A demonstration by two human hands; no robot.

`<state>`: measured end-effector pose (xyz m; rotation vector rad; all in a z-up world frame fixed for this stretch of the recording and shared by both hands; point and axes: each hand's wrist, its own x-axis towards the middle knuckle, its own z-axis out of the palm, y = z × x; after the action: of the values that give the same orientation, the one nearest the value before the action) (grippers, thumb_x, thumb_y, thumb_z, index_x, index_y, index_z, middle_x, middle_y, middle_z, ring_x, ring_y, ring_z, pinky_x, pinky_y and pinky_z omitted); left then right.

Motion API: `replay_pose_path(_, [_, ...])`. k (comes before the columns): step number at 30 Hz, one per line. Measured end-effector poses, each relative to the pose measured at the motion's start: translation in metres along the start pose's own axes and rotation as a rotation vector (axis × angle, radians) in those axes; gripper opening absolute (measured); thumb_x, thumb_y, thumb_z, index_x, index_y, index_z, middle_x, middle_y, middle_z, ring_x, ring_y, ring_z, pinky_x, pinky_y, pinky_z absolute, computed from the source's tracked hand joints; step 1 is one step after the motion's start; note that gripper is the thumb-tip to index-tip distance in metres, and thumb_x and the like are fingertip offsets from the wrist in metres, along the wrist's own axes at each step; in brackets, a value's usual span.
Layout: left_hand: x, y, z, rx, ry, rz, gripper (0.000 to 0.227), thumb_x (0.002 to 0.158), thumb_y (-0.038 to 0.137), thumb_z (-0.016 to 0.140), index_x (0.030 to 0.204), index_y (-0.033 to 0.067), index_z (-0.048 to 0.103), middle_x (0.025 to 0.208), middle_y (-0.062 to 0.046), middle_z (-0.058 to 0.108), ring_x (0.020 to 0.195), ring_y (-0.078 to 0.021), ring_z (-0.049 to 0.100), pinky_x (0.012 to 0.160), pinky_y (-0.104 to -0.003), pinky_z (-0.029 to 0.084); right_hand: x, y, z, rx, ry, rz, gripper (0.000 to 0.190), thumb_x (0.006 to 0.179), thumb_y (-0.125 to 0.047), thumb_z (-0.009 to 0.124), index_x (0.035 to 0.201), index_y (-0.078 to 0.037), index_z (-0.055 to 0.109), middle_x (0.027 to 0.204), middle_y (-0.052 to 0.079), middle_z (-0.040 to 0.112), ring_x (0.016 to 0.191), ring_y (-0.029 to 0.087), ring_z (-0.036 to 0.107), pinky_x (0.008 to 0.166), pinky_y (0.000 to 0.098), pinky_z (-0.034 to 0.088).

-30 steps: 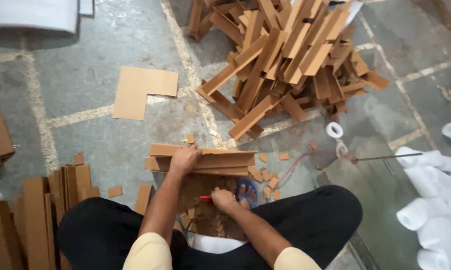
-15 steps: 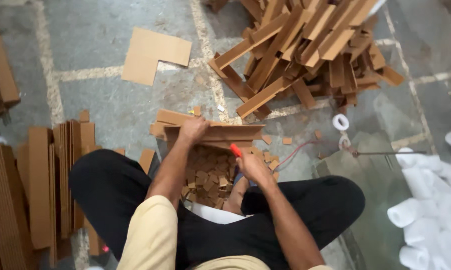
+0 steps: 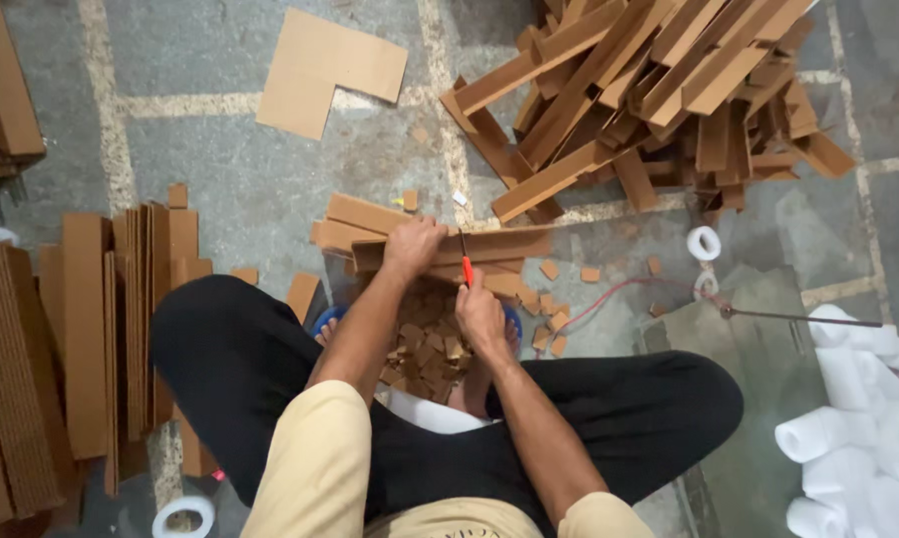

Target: The person sits on the floor and uses a red utility knife to cut long cardboard strips into smaller pieces. They repeatedly pick up a strip, cut it, and toss the pieces onto a growing pile.

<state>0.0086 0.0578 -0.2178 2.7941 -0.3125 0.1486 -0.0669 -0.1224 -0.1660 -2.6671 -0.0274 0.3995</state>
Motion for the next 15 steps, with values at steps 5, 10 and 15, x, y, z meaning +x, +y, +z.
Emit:
replay_pose_path(5, [0.002,0.001,0.0,-0.002,0.034,0.01,0.012,0.087,0.017,0.063,0.093,0.0171,0.072,0.094,-0.005,0.07,0.098,-0.0244,0.07,0.073,-0.04,0.06,-0.006,-0.011,-0.002,-0.003,-0.004,-0.01,0.042,0.101,-0.034,0.049,0.135,-0.009,0.043,0.085,0.032,0.069,0.079,0.057,0.065,0.072,0.0674,0.048])
replay_pose_path(10, [-0.001,0.0,0.006,0.018,0.03,0.009,0.011,0.085,0.018,0.063,0.091,0.0176,0.072,0.095,-0.003,0.07,0.097,-0.0235,0.07,0.07,-0.039,0.059,-0.008,-0.018,-0.004,-0.029,-0.013,0.0,0.032,0.105,-0.035,0.047,0.121,-0.007,0.047,0.086,0.032,0.07,0.081,0.056,0.066,0.072,0.0669,0.049])
replay_pose_path(15, [0.0,0.001,0.008,0.043,0.003,0.025,0.01,0.087,0.019,0.063,0.093,0.0182,0.071,0.096,-0.001,0.069,0.097,-0.0213,0.07,0.072,-0.037,0.059,0.003,-0.017,0.002,-0.107,-0.033,0.041,0.033,0.104,-0.035,0.049,0.116,-0.004,0.047,0.084,0.031,0.07,0.081,0.055,0.067,0.071,0.0659,0.051])
